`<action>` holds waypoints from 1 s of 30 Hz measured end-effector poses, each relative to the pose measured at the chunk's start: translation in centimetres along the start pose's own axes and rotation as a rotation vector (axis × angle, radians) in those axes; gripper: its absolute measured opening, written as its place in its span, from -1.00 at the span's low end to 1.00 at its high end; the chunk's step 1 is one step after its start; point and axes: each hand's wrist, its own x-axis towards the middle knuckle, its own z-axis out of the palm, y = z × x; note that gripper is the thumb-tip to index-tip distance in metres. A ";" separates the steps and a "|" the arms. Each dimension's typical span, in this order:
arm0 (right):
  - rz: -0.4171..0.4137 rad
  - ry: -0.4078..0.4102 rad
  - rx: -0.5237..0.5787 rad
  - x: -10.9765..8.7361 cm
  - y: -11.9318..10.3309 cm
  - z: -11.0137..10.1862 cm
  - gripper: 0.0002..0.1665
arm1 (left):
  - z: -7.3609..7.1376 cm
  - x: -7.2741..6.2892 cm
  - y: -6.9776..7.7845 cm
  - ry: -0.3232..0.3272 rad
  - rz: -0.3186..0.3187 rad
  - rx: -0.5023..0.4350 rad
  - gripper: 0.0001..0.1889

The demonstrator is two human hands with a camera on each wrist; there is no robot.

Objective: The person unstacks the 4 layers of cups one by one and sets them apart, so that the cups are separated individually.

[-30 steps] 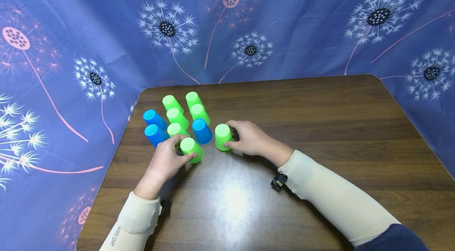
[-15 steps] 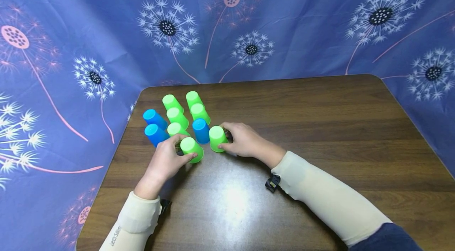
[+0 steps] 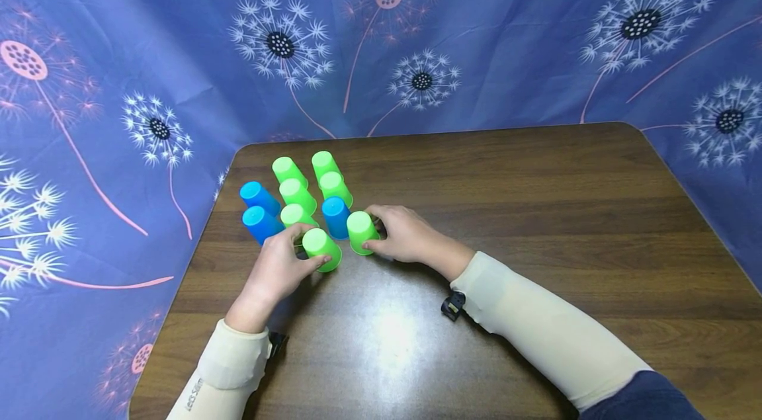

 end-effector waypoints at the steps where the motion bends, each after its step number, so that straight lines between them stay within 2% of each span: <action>1: 0.001 0.000 -0.002 0.0 0.0 0.0 -0.36 | 0.0 0.0 0.0 0.000 0.001 0.000 -0.50; 13: 0.013 -0.006 -0.018 0.1 0.0 0.2 -0.32 | 0.1 -0.1 0.0 0.017 0.022 0.026 -0.48; 21: 0.026 -0.014 -0.051 -0.5 0.6 -0.1 -0.22 | 0.3 -0.2 0.1 0.031 0.039 0.036 -0.26; 25: 0.054 -0.005 -0.020 -1.6 1.3 -1.2 -0.18 | -0.2 -0.5 0.4 0.040 0.035 -0.011 -0.22; 30: 0.080 0.045 0.001 -4.0 2.6 -4.4 -0.24 | -1.5 -1.0 0.8 0.080 0.029 -0.052 -0.23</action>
